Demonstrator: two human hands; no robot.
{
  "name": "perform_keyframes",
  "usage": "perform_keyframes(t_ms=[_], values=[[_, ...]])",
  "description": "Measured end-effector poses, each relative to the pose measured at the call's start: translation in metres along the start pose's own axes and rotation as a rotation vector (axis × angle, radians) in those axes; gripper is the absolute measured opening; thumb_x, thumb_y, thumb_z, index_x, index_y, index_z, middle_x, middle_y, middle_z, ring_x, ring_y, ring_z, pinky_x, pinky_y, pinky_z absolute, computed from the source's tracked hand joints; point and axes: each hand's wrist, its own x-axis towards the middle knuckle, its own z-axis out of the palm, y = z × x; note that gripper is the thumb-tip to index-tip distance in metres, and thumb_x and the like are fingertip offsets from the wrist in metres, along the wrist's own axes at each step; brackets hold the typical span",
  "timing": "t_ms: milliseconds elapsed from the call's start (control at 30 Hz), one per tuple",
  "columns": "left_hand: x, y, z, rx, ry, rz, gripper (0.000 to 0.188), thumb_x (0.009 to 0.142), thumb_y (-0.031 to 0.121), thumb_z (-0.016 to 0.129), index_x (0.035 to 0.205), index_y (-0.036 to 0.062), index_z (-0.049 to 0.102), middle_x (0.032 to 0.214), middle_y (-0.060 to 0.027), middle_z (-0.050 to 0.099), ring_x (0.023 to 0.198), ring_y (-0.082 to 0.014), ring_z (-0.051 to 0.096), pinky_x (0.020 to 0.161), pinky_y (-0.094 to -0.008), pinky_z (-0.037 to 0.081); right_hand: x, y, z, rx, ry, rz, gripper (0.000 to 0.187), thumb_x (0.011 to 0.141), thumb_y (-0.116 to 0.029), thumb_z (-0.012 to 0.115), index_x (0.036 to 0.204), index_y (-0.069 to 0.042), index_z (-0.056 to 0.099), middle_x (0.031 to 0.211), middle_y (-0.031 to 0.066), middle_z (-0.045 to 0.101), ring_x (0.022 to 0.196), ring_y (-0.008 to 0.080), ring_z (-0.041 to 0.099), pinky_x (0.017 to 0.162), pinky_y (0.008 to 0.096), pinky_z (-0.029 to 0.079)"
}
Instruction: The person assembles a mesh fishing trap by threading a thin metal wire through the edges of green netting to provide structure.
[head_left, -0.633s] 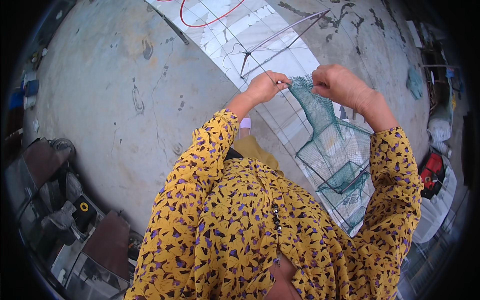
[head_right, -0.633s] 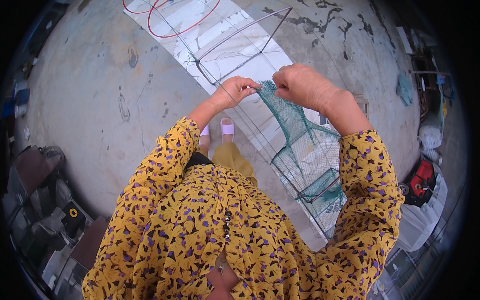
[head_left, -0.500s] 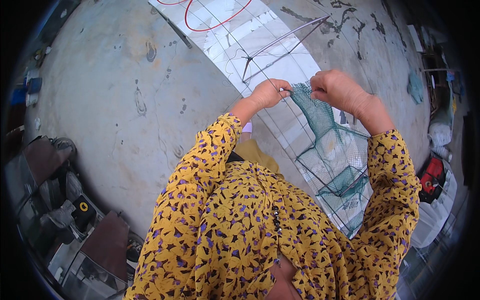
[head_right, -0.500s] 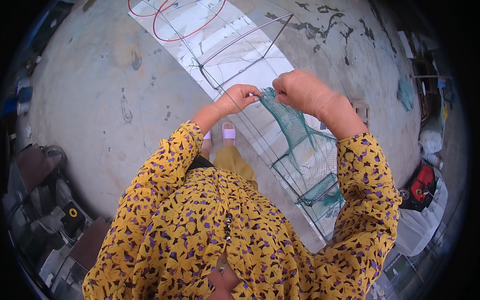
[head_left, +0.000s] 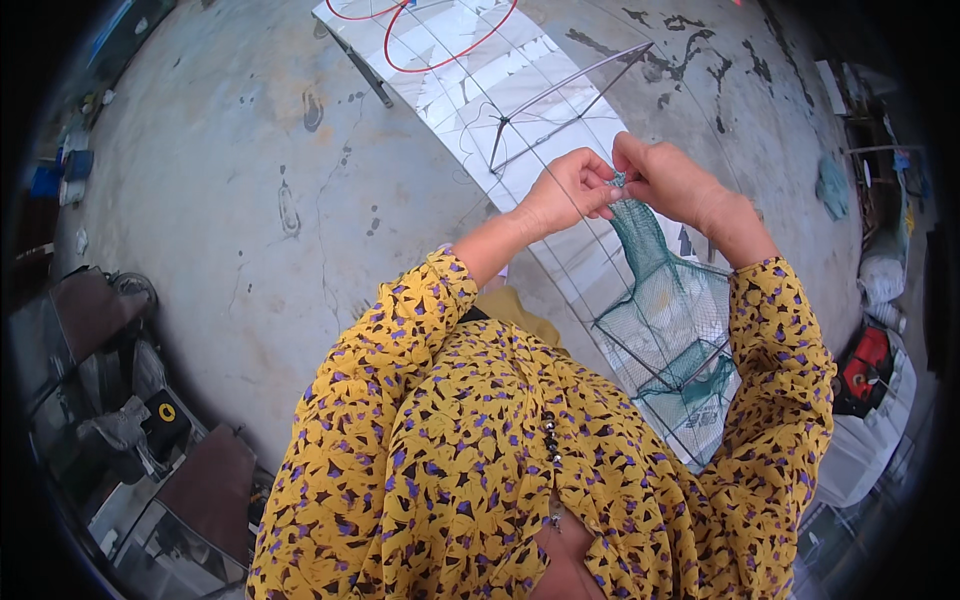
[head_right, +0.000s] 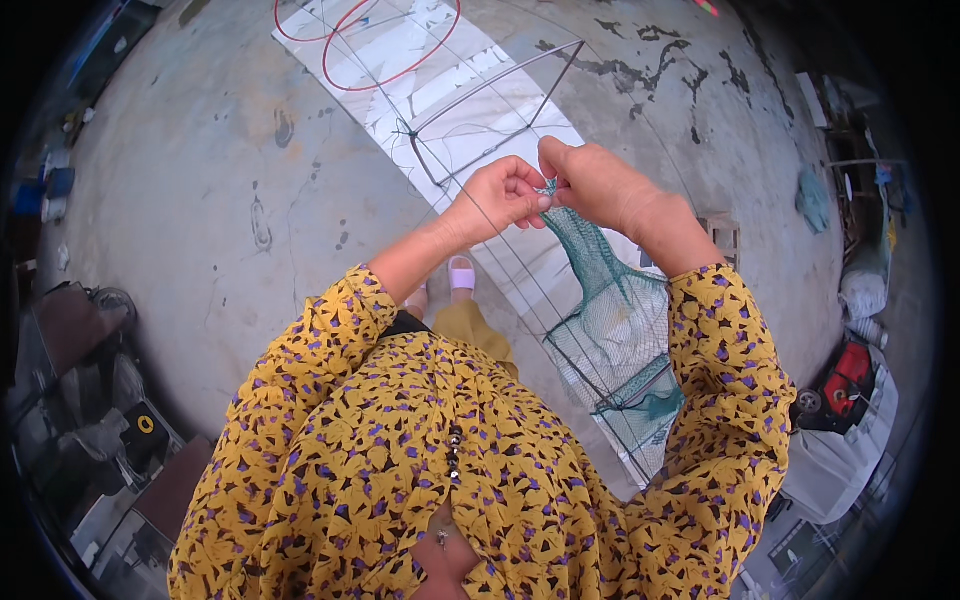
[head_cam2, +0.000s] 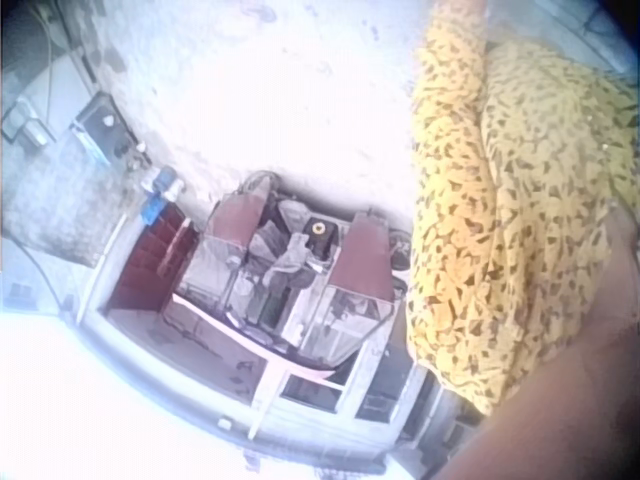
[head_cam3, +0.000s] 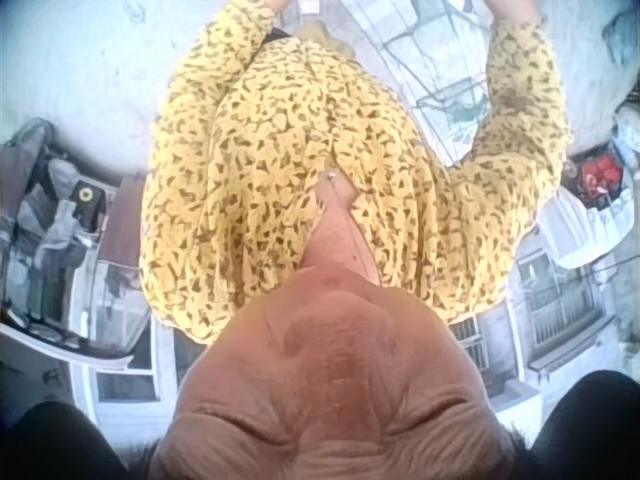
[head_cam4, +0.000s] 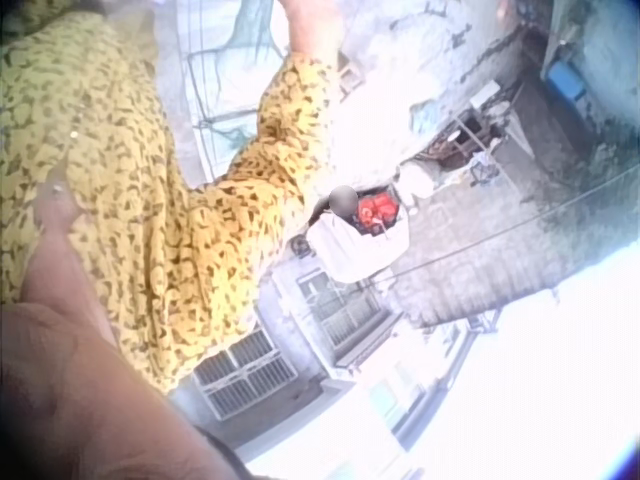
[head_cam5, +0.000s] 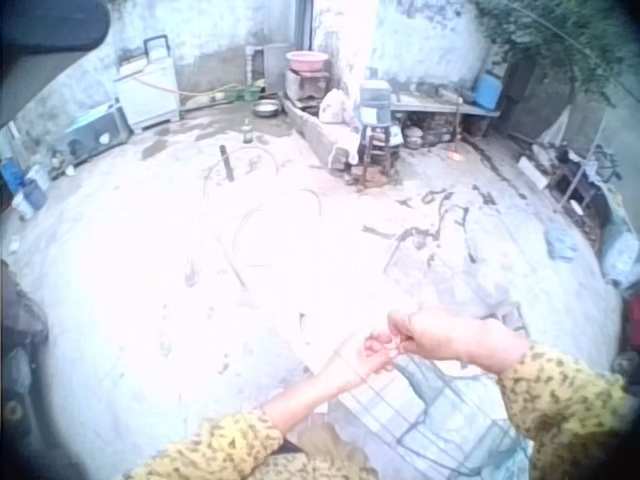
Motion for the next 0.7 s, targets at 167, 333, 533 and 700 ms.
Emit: perform_keyframes(t_ms=[167,333,533,700], values=[[0.000,-0.001,0.005,-0.076,0.106,-0.048,0.012,0.081,0.008,0.061,0.085,-0.0002,0.055,0.073,-0.0055,0.061,0.063,-0.0106,0.060,0.055,-0.0209,0.046,-0.002,0.002,0.004,0.047,0.096,-0.018,0.023,0.071,-0.003,0.061,0.086,-0.003,0.044,0.073,0.0150,0.059,0.071,0.0328,0.058,0.060,0.0383,0.045],[0.001,-0.002,0.005,-0.110,0.105,-0.095,0.011,0.080,0.011,0.061,0.084,0.0010,0.057,0.072,-0.0042,0.060,0.059,-0.0091,0.057,0.053,-0.0200,0.043,-0.003,-0.003,0.001,0.146,0.078,0.019,0.019,0.075,-0.005,0.059,0.091,-0.004,0.048,0.072,0.0144,0.059,0.069,0.0319,0.058,0.060,0.0368,0.046],[0.008,-0.008,0.008,-0.148,0.135,-0.129,0.009,0.079,0.011,0.059,0.083,0.0039,0.057,0.071,-0.0032,0.059,0.058,-0.0077,0.054,0.050,-0.0196,0.041,0.036,-0.070,-0.025,0.222,0.548,-0.075,0.021,0.079,-0.019,0.058,0.094,-0.005,0.056,0.073,0.0127,0.060,0.070,0.0291,0.060,0.063,0.0351,0.048],[0.015,-0.006,0.012,-0.202,0.131,-0.066,0.008,0.077,0.010,0.060,0.077,0.0018,0.058,0.065,-0.0038,0.058,0.051,-0.0091,0.054,0.045,-0.0203,0.039,0.075,-0.106,-0.012,-0.251,0.548,-0.037,0.022,0.075,-0.024,0.062,0.080,-0.002,0.061,0.074,0.0126,0.061,0.071,0.0275,0.061,0.062,0.0348,0.049]])
